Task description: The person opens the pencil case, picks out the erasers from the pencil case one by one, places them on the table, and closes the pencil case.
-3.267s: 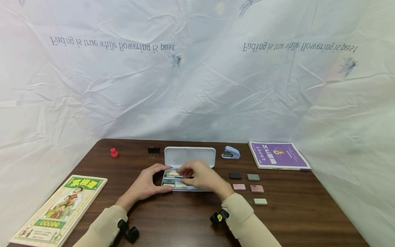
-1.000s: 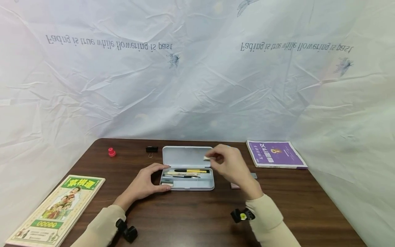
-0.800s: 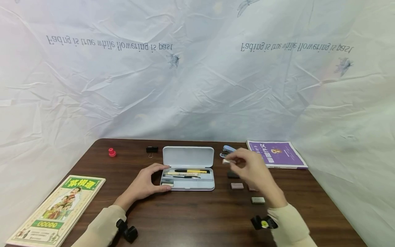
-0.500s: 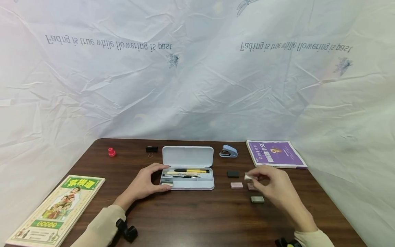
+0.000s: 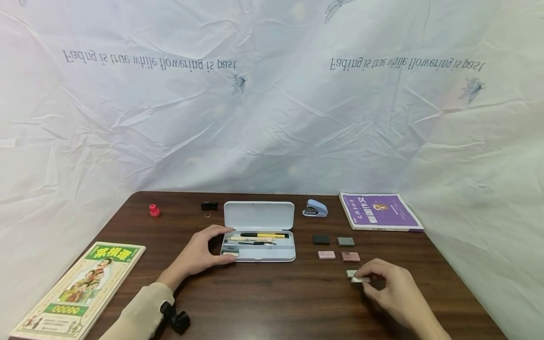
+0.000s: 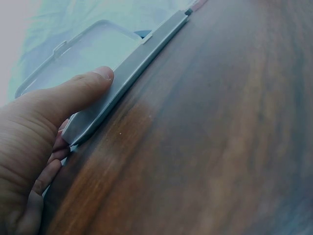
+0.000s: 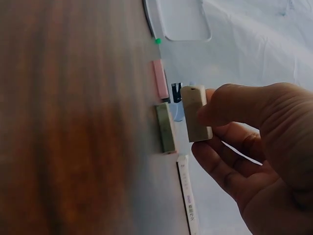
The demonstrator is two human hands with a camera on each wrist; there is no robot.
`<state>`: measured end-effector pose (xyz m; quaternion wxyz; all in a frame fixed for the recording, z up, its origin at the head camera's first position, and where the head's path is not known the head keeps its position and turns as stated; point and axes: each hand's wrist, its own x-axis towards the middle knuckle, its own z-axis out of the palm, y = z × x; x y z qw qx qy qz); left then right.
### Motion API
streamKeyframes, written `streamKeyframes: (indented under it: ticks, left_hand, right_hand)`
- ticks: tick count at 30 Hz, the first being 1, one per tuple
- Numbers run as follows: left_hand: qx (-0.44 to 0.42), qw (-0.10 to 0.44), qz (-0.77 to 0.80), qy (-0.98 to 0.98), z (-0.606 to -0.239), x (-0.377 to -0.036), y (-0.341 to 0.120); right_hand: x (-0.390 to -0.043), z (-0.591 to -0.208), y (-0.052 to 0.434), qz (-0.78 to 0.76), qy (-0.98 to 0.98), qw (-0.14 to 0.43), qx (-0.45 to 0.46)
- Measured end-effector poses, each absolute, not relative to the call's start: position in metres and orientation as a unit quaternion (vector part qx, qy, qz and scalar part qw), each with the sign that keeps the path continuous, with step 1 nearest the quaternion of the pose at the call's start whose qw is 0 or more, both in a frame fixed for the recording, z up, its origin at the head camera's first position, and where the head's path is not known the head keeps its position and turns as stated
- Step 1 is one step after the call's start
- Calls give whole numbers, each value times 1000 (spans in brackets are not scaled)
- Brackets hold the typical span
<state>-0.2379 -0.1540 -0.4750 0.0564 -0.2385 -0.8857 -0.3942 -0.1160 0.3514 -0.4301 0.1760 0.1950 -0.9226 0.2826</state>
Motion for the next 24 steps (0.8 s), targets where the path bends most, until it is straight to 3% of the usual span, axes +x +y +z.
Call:
streamKeyframes:
  ticks: [8, 17, 24]
  left_hand:
    - [-238, 56, -389, -888, -475, -238, -154]
    - [-240, 55, -391, -887, -473, -238, -154]
    - [-243, 53, -398, -883, -475, -237, -154]
  right_hand:
    - [-114, -442, 356, 286, -927, 137, 198]
    - [-115, -446, 357, 280, -918, 133, 247]
    - [-115, -429, 352, 268, -915, 173, 248]
